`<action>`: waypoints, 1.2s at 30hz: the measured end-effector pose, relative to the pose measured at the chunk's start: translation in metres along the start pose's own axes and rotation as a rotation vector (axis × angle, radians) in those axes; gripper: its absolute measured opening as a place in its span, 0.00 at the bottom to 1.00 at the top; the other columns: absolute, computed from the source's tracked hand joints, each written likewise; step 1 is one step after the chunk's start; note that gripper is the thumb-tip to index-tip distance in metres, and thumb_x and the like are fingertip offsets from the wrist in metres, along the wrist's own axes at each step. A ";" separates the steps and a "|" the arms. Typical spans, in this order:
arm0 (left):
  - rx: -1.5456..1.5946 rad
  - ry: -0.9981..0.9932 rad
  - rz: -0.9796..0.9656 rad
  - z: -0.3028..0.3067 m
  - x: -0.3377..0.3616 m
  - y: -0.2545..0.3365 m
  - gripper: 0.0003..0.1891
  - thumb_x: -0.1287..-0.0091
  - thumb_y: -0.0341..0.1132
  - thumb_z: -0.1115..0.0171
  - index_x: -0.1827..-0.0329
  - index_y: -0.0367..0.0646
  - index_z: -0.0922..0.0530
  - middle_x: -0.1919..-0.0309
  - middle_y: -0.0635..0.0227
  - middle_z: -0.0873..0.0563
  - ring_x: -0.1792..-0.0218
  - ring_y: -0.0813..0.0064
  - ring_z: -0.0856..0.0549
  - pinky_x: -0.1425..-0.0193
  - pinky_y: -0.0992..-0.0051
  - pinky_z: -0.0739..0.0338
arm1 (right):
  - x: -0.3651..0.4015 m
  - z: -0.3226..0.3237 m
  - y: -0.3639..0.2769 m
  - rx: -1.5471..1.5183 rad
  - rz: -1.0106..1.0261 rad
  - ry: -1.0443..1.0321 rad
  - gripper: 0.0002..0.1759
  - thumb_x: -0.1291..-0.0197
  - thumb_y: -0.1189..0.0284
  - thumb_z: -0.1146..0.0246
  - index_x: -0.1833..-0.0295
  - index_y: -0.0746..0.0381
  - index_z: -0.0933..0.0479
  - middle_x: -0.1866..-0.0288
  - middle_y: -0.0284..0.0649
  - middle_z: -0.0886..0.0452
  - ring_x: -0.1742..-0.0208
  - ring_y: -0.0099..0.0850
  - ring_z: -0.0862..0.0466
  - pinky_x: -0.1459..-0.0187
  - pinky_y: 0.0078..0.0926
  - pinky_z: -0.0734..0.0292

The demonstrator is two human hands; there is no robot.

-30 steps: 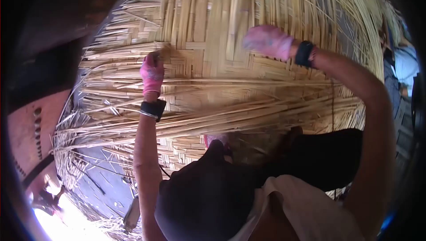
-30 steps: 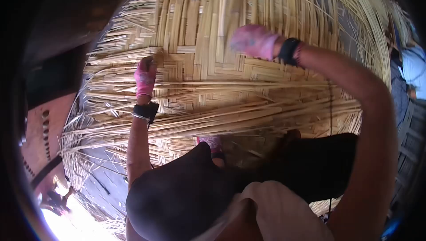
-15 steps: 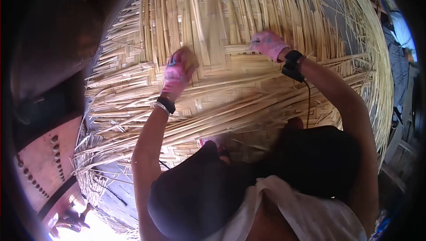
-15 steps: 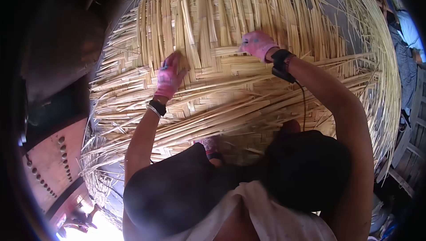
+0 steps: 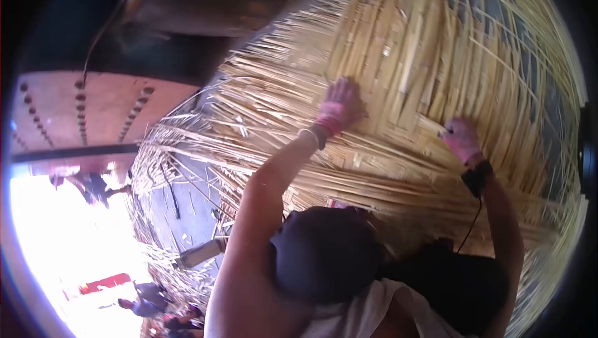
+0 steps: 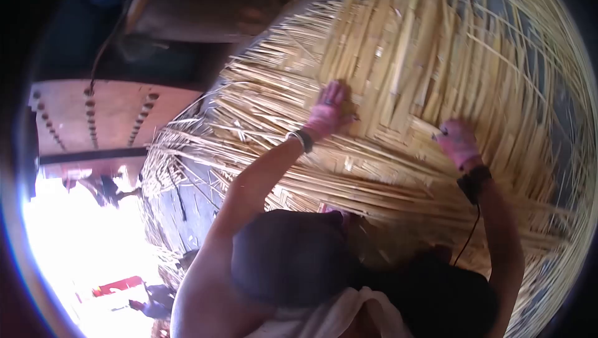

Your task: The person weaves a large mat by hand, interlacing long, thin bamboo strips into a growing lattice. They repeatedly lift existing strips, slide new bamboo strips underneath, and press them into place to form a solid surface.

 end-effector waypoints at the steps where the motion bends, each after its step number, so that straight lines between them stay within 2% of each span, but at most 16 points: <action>1: 0.013 0.079 -0.003 -0.002 0.004 -0.005 0.36 0.49 0.51 0.35 0.41 0.39 0.36 0.45 0.55 0.32 0.39 0.58 0.34 0.35 0.58 0.39 | -0.002 -0.004 0.008 -0.075 -0.081 -0.073 0.14 0.55 0.62 0.32 0.74 0.62 0.23 0.76 0.47 0.23 0.72 0.42 0.23 0.67 0.36 0.28; 3: 0.088 -0.283 0.125 -0.019 0.010 -0.015 0.47 0.43 0.57 0.41 0.27 0.47 0.54 0.28 0.58 0.50 0.27 0.59 0.54 0.25 0.61 0.60 | -0.004 -0.004 0.005 -0.094 -0.186 -0.168 0.14 0.54 0.63 0.33 0.73 0.64 0.22 0.80 0.46 0.22 0.78 0.36 0.22 0.71 0.31 0.27; 4: 0.175 -0.191 0.125 -0.026 0.013 -0.018 0.45 0.43 0.57 0.41 0.27 0.48 0.50 0.28 0.60 0.47 0.27 0.57 0.53 0.25 0.59 0.61 | 0.002 -0.001 0.001 -0.343 -0.442 -0.330 0.12 0.51 0.66 0.35 0.75 0.65 0.22 0.81 0.41 0.22 0.78 0.29 0.23 0.71 0.29 0.28; 7: 0.337 -0.206 0.164 -0.019 0.015 -0.019 0.42 0.43 0.58 0.42 0.29 0.48 0.45 0.29 0.62 0.44 0.27 0.55 0.50 0.26 0.57 0.59 | -0.004 -0.018 0.016 -0.434 -0.403 -0.184 0.11 0.49 0.69 0.37 0.78 0.63 0.24 0.85 0.33 0.25 0.84 0.19 0.28 0.79 0.22 0.32; 8: 0.297 0.025 0.097 -0.031 0.021 -0.021 0.41 0.43 0.58 0.43 0.30 0.47 0.42 0.31 0.61 0.41 0.28 0.53 0.49 0.27 0.54 0.58 | -0.013 -0.025 0.022 -0.358 -0.353 -0.164 0.10 0.48 0.70 0.38 0.76 0.64 0.23 0.84 0.33 0.24 0.83 0.20 0.27 0.79 0.23 0.32; 10: 0.240 0.003 0.085 -0.031 0.023 -0.020 0.41 0.43 0.58 0.43 0.30 0.47 0.43 0.31 0.61 0.40 0.28 0.52 0.49 0.27 0.54 0.58 | -0.016 -0.033 0.035 -0.215 -0.281 -0.126 0.08 0.47 0.71 0.39 0.72 0.65 0.21 0.81 0.34 0.22 0.81 0.22 0.25 0.78 0.25 0.31; 14: 0.212 0.030 0.056 -0.035 0.022 -0.017 0.41 0.44 0.59 0.44 0.30 0.48 0.43 0.32 0.61 0.39 0.29 0.51 0.48 0.27 0.53 0.58 | -0.013 -0.007 0.008 -0.368 -0.510 -0.286 0.06 0.47 0.73 0.40 0.71 0.65 0.21 0.79 0.35 0.21 0.82 0.20 0.25 0.80 0.20 0.33; 17: 0.231 0.038 0.070 -0.026 0.021 -0.019 0.41 0.43 0.59 0.45 0.30 0.49 0.43 0.32 0.61 0.39 0.29 0.51 0.47 0.27 0.53 0.58 | -0.006 -0.012 0.013 -0.615 -0.606 -0.263 0.07 0.46 0.73 0.40 0.72 0.64 0.21 0.79 0.34 0.21 0.81 0.19 0.25 0.80 0.18 0.33; 20: 0.273 0.017 0.085 -0.022 0.021 -0.015 0.40 0.42 0.60 0.46 0.30 0.49 0.43 0.32 0.62 0.39 0.29 0.51 0.47 0.27 0.53 0.58 | -0.006 -0.021 0.019 -0.640 -0.434 -0.072 0.07 0.46 0.71 0.39 0.72 0.63 0.21 0.79 0.35 0.21 0.79 0.21 0.24 0.78 0.20 0.31; 24: 0.239 0.013 0.100 -0.026 0.019 -0.017 0.38 0.41 0.58 0.46 0.30 0.50 0.42 0.32 0.61 0.39 0.29 0.51 0.47 0.27 0.53 0.59 | -0.022 -0.007 -0.017 -0.021 -0.089 0.105 0.09 0.48 0.67 0.39 0.74 0.61 0.21 0.77 0.36 0.19 0.76 0.26 0.21 0.70 0.26 0.27; 27: 0.223 -0.032 0.109 -0.021 0.018 -0.017 0.38 0.41 0.56 0.44 0.30 0.49 0.42 0.32 0.61 0.39 0.30 0.51 0.47 0.28 0.52 0.57 | -0.021 -0.022 -0.006 -0.425 -0.304 -0.081 0.10 0.48 0.66 0.40 0.75 0.60 0.22 0.77 0.37 0.19 0.74 0.30 0.20 0.69 0.27 0.26; 29: 0.219 -0.051 0.077 -0.026 0.017 -0.013 0.38 0.42 0.52 0.40 0.31 0.48 0.41 0.33 0.60 0.39 0.30 0.50 0.46 0.28 0.52 0.54 | -0.019 -0.019 -0.010 -0.300 -0.221 -0.065 0.10 0.48 0.66 0.41 0.77 0.59 0.23 0.76 0.39 0.19 0.74 0.34 0.20 0.68 0.29 0.26; 30: 0.149 -0.014 0.053 -0.036 0.018 -0.011 0.38 0.44 0.51 0.38 0.31 0.47 0.41 0.33 0.61 0.39 0.30 0.50 0.45 0.29 0.52 0.52 | -0.017 -0.019 -0.013 -0.085 -0.052 -0.025 0.10 0.48 0.66 0.41 0.74 0.60 0.22 0.76 0.42 0.20 0.73 0.39 0.20 0.68 0.32 0.26; 33: 0.122 0.066 0.031 -0.037 0.021 -0.012 0.39 0.42 0.55 0.41 0.30 0.49 0.41 0.32 0.62 0.40 0.30 0.52 0.44 0.29 0.54 0.52 | -0.016 -0.044 0.011 -0.259 -0.145 0.002 0.10 0.49 0.65 0.38 0.70 0.60 0.20 0.72 0.46 0.19 0.70 0.41 0.19 0.67 0.35 0.25; 35: 0.154 0.028 0.053 -0.039 0.021 -0.012 0.38 0.41 0.56 0.42 0.30 0.50 0.42 0.32 0.63 0.40 0.30 0.53 0.45 0.28 0.54 0.54 | -0.020 -0.021 -0.004 -0.053 -0.287 -0.011 0.10 0.50 0.64 0.36 0.70 0.61 0.20 0.73 0.44 0.19 0.71 0.39 0.18 0.67 0.33 0.25; 36: 0.145 0.021 0.055 -0.039 0.020 -0.014 0.38 0.41 0.55 0.42 0.30 0.50 0.42 0.32 0.63 0.40 0.30 0.54 0.45 0.28 0.54 0.54 | -0.022 -0.021 0.007 -0.162 -0.345 -0.019 0.11 0.50 0.64 0.35 0.70 0.60 0.20 0.74 0.43 0.19 0.71 0.38 0.18 0.67 0.32 0.25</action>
Point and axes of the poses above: each hand's wrist, its own x-axis away from the middle knuckle, its own z-axis out of the back of the hand, y = z × x, the point moved 6 cm from there along -x, towards the middle knuckle
